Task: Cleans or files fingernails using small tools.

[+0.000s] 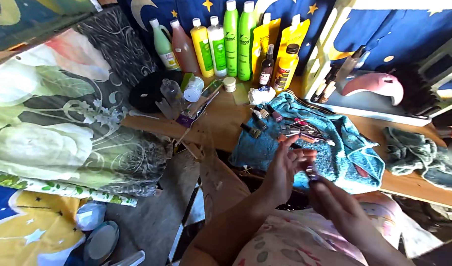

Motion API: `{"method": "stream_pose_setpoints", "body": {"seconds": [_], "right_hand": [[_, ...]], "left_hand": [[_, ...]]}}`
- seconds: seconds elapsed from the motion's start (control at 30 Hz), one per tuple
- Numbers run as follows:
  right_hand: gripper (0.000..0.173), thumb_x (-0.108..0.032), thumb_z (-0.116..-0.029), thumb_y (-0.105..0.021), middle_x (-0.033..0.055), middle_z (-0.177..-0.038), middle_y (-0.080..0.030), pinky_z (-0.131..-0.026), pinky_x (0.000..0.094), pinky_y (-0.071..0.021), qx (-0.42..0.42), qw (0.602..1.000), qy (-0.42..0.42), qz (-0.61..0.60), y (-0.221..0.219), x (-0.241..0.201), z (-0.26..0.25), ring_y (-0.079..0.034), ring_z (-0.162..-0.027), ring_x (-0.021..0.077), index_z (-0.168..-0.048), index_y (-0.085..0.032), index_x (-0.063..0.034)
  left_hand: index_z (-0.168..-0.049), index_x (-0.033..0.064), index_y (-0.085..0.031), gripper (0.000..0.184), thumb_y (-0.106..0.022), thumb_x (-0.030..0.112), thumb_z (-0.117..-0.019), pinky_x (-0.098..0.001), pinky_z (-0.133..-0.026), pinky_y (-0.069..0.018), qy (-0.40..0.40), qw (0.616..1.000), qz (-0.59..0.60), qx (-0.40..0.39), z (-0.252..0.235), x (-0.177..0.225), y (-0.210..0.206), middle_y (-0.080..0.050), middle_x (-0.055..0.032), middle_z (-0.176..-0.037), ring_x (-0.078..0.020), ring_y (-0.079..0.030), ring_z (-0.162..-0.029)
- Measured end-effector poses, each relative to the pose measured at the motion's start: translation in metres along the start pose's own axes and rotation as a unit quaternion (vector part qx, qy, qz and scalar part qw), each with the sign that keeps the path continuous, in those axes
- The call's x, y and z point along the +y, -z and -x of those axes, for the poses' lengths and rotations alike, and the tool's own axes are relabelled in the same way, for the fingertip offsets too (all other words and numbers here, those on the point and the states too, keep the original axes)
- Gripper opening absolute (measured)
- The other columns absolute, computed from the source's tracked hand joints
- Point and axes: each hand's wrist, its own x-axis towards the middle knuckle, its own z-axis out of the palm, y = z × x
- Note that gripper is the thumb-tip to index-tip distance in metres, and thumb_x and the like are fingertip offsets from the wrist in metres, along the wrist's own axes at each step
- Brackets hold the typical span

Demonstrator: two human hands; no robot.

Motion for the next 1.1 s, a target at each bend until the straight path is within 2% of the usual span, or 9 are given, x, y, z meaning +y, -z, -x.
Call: {"method": "stream_pose_setpoints", "body": {"seconds": [0.13,0.2,0.27,0.4,0.5,0.67,0.8,0.97,1.1], "right_hand": [[0.042,-0.056,-0.1087,-0.031,-0.012,-0.074,-0.056,-0.056,0.0171,-0.0458,0.062,0.988,0.141,-0.022,-0.007,0.001,0.002,-0.052,-0.062,-0.0018,-0.11,-0.06,-0.0251],[0.047,-0.046,-0.1093,-0.038,0.0007,-0.067,-0.061,-0.053,0.0323,-0.053,-0.013,0.988,0.078,0.13,-0.016,0.013,0.004,-0.061,-0.058,0.0105,-0.104,-0.065,-0.0088],[0.052,-0.048,-0.1097,-0.036,0.0003,-0.064,-0.057,-0.052,0.0292,-0.0512,-0.042,0.986,0.052,0.153,-0.017,0.008,0.001,-0.058,-0.056,0.0073,-0.1,-0.066,-0.007],[0.046,-0.052,-0.1106,-0.028,-0.0054,-0.072,-0.05,-0.054,0.0209,-0.0459,0.073,0.987,0.14,0.016,-0.015,0.009,-0.002,-0.05,-0.059,0.0018,-0.113,-0.057,-0.0161],[0.044,-0.038,-0.1089,-0.041,0.0083,-0.073,-0.067,-0.059,0.0421,-0.058,-0.032,0.989,0.034,0.141,-0.026,0.017,0.001,-0.068,-0.064,0.0185,-0.111,-0.067,-0.0023],[0.043,-0.049,-0.1111,-0.03,-0.0042,-0.072,-0.051,-0.054,0.0202,-0.0466,0.088,0.983,0.161,0.012,-0.017,0.007,0.0,-0.051,-0.059,0.0018,-0.113,-0.056,-0.0153],[0.044,-0.041,-0.1094,-0.041,0.0072,-0.072,-0.067,-0.059,0.0423,-0.0578,-0.037,0.991,0.047,0.122,-0.025,0.018,0.002,-0.068,-0.065,0.0179,-0.11,-0.067,-0.0054],[0.042,-0.051,-0.1106,-0.03,-0.0062,-0.074,-0.053,-0.056,0.0198,-0.047,0.09,0.979,0.185,-0.011,-0.014,0.01,0.001,-0.052,-0.062,0.0008,-0.114,-0.056,-0.0185],[0.035,-0.039,-0.1097,-0.042,-0.0044,-0.067,-0.055,-0.054,0.023,-0.0474,-0.099,0.986,-0.074,-0.108,-0.027,0.028,0.003,-0.052,-0.056,0.0029,-0.103,-0.065,-0.0125]], "left_hand": [[-0.163,0.022,-0.023,0.073,-0.003,0.06,-0.1037,-0.0593,-0.119,-0.0287,0.001,1.0,0.011,-0.009,-0.002,0.005,0.006,-0.046,-0.0114,-0.157,-0.03,-0.035,-0.149],[-0.165,0.0259,-0.015,0.074,-0.008,0.065,-0.1023,-0.05,-0.12,-0.0272,-0.018,0.999,0.004,-0.029,0.0,0.007,0.005,-0.035,-0.0065,-0.164,-0.0237,-0.029,-0.152],[-0.165,0.0242,-0.018,0.071,-0.01,0.061,-0.1046,-0.0354,-0.111,-0.0376,-0.037,0.999,-0.026,0.005,0.001,0.005,0.01,-0.034,-0.0049,-0.164,-0.0165,-0.038,-0.145],[-0.165,0.0219,-0.017,0.072,-0.012,0.061,-0.1044,-0.0512,-0.118,-0.0277,-0.043,0.997,-0.028,0.055,-0.005,0.005,0.022,-0.024,-0.0031,-0.169,-0.0208,-0.026,-0.153],[-0.165,0.0283,-0.015,0.071,-0.011,0.063,-0.104,-0.0486,-0.122,-0.0218,-0.044,0.998,-0.034,0.019,-0.005,0.007,0.017,-0.021,0.0007,-0.17,-0.019,-0.017,-0.156],[-0.165,0.0227,-0.017,0.071,-0.011,0.06,-0.1051,-0.0524,-0.117,-0.0302,-0.046,0.996,-0.044,0.065,-0.009,0.004,0.022,-0.025,-0.0038,-0.168,-0.0222,-0.026,-0.153],[-0.166,0.0275,-0.011,0.071,-0.01,0.062,-0.104,-0.0448,-0.122,-0.0235,-0.03,0.999,-0.034,0.016,-0.007,0.005,0.011,-0.019,-0.0029,-0.17,-0.0202,-0.018,-0.156],[-0.166,0.0237,-0.013,0.072,-0.01,0.06,-0.1041,-0.0544,-0.118,-0.027,-0.027,0.997,-0.029,0.059,-0.01,0.004,0.02,-0.02,-0.0049,-0.17,-0.0246,-0.021,-0.155],[-0.157,0.0112,-0.036,0.067,-0.015,0.051,-0.107,-0.0494,-0.116,-0.0398,-0.026,0.993,0.055,-0.102,-0.006,0.006,0.014,-0.055,-0.0163,-0.145,-0.0303,-0.054,-0.134]]}}
